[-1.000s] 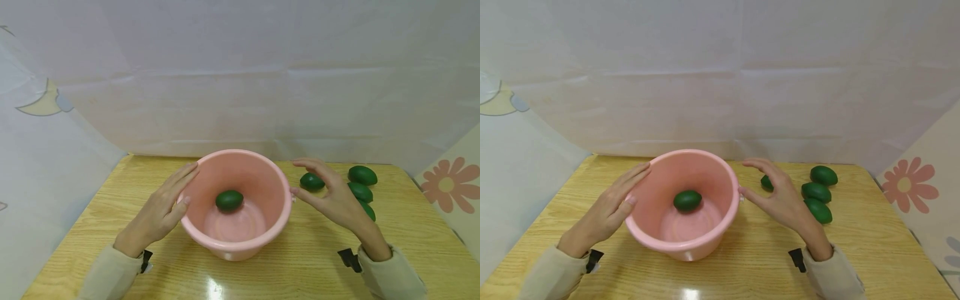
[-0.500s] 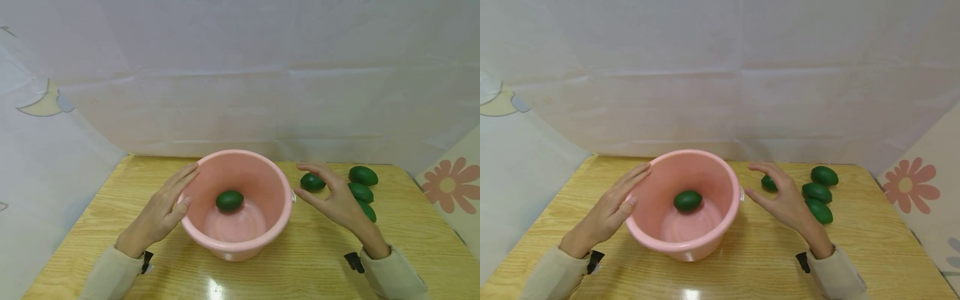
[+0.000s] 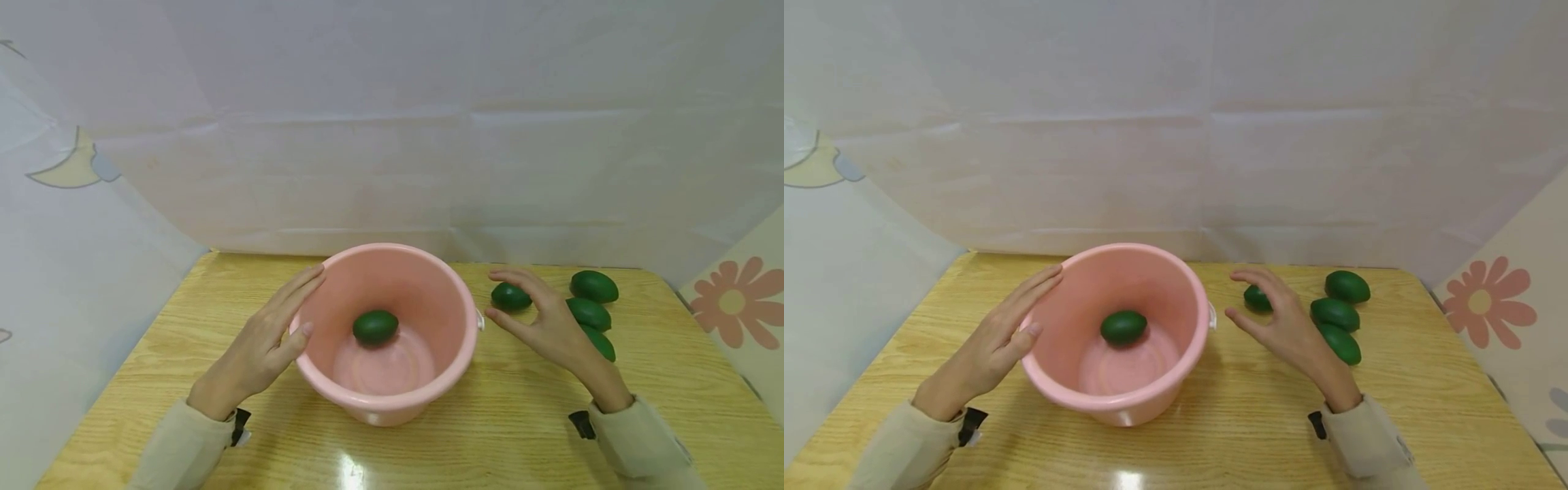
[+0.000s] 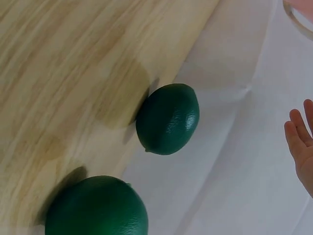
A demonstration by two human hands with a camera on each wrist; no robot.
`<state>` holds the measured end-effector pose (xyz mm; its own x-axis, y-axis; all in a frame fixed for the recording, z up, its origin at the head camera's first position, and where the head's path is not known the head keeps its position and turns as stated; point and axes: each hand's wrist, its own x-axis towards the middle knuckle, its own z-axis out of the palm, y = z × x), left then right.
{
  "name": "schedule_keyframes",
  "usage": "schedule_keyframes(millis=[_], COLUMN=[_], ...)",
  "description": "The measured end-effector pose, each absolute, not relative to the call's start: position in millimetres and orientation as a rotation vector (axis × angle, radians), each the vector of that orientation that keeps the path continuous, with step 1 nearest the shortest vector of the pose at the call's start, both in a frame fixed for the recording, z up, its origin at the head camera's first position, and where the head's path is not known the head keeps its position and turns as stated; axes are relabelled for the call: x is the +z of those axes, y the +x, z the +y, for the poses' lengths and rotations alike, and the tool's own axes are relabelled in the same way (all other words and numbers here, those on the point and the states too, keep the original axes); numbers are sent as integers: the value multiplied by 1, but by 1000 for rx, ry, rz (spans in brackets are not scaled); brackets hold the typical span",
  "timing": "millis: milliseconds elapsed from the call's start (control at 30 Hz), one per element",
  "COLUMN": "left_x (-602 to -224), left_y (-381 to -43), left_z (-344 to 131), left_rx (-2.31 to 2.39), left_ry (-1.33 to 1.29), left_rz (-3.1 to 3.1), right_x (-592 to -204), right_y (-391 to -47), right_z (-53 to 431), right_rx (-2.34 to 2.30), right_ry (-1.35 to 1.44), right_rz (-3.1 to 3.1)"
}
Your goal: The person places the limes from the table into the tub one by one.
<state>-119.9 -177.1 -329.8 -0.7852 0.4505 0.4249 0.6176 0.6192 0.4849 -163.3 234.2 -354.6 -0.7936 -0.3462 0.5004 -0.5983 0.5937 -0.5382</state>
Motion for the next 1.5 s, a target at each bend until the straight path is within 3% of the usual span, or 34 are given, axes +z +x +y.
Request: schedule_keyframes(millis=[1500], left_x=[-336], left_y=[-123], left_z=[-175], left_rx=[-941], left_ry=[-913], left_rz=[-2501], right_x=[-392], right_y=[-208], right_z=[265], right_rx=[868], right_ry=[628], right_rz=[-2777])
